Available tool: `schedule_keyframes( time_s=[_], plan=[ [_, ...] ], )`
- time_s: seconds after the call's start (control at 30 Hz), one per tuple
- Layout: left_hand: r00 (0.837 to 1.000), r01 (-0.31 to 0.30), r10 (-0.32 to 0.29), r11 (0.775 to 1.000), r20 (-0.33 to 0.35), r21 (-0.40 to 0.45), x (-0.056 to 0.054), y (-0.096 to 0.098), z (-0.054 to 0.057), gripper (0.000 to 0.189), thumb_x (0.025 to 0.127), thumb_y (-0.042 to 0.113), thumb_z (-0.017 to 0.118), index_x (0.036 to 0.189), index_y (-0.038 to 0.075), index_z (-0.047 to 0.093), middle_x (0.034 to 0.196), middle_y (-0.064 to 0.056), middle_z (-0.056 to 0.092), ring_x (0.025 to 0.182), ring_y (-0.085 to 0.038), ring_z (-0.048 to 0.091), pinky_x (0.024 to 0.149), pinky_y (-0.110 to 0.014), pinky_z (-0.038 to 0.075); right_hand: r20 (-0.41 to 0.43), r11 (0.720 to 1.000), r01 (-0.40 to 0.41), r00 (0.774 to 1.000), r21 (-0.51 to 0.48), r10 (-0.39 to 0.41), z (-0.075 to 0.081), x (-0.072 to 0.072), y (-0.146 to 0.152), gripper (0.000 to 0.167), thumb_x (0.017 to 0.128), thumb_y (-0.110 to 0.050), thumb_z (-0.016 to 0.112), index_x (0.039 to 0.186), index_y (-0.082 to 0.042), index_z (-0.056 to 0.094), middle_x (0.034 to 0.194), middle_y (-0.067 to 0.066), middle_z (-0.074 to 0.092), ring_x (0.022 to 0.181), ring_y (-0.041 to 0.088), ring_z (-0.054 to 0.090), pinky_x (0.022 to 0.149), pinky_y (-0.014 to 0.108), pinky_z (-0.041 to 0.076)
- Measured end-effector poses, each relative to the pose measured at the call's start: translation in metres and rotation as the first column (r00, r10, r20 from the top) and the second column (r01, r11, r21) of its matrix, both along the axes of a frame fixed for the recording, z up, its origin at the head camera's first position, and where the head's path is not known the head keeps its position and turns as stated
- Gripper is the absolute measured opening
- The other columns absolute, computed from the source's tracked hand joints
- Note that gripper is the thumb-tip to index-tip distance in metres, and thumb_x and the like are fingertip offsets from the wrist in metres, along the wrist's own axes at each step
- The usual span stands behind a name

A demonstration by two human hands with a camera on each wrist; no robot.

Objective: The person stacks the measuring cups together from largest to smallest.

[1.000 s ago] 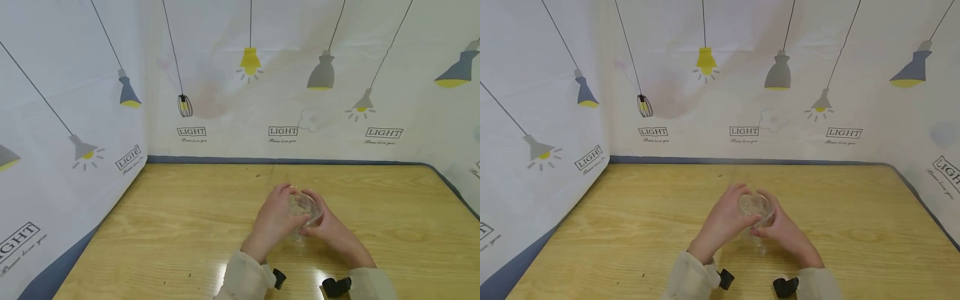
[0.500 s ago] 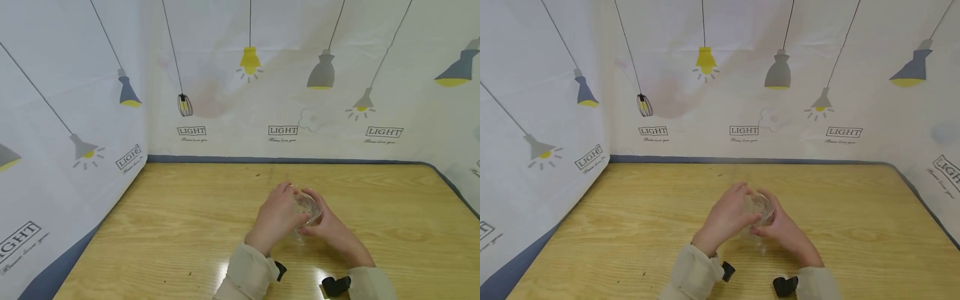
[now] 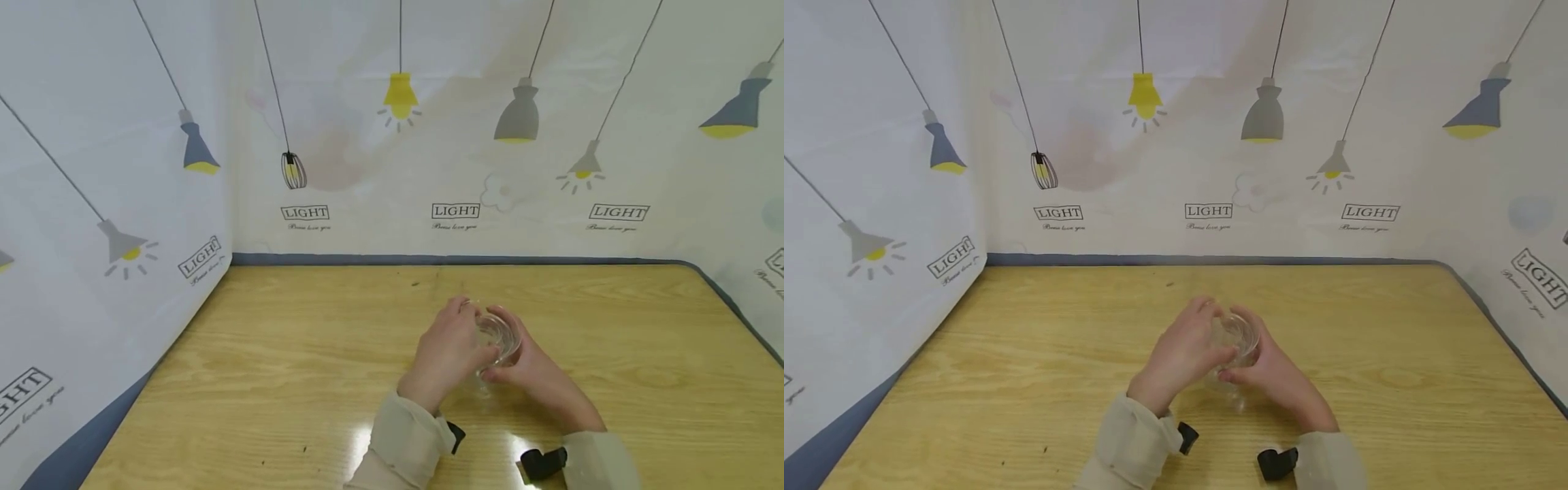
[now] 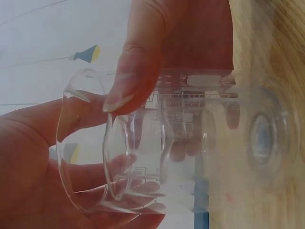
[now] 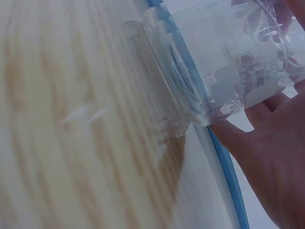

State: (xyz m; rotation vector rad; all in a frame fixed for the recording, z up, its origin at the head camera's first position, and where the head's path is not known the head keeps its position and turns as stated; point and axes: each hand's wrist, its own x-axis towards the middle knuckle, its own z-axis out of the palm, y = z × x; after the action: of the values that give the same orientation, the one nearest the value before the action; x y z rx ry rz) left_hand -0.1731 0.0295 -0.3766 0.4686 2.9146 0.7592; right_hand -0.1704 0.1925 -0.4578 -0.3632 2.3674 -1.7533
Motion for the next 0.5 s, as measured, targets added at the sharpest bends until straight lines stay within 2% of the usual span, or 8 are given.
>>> schedule_keyframes(
  time_s=[0.23,0.5],
  plan=[
    [1.0,-0.021,0.021,0.999,0.007,-0.031,0.001,0.0015,0.0007,0.053,0.073,0.041,0.069,0.116,0.015,0.054,0.137,0.003,0.033,0.12,-0.016,0.038,0.081,-0.038,0.046,-0.001,1.0,-0.011,1.0,-0.024,0.011,-0.0007,0.0006,0.0005,0.096,0.068,-0.02,0.078,0.14,-0.029,0.015,0.139,0.003,0.026,0.127,0.026,0.024,0.097,0.057,0.022],
    [0.999,-0.026,0.026,0.999,0.02,-0.042,0.0017,0.0017,0.0016,0.055,0.072,0.043,0.069,0.118,0.016,0.054,0.136,0.004,0.034,0.116,-0.014,0.042,0.075,-0.038,0.047,-0.033,0.997,-0.041,0.999,-0.065,0.039,-0.0029,-0.0008,0.002,0.095,0.068,-0.014,0.077,0.14,-0.03,0.016,0.138,0.001,0.028,0.127,0.024,0.025,0.098,0.057,0.019]
  ],
)
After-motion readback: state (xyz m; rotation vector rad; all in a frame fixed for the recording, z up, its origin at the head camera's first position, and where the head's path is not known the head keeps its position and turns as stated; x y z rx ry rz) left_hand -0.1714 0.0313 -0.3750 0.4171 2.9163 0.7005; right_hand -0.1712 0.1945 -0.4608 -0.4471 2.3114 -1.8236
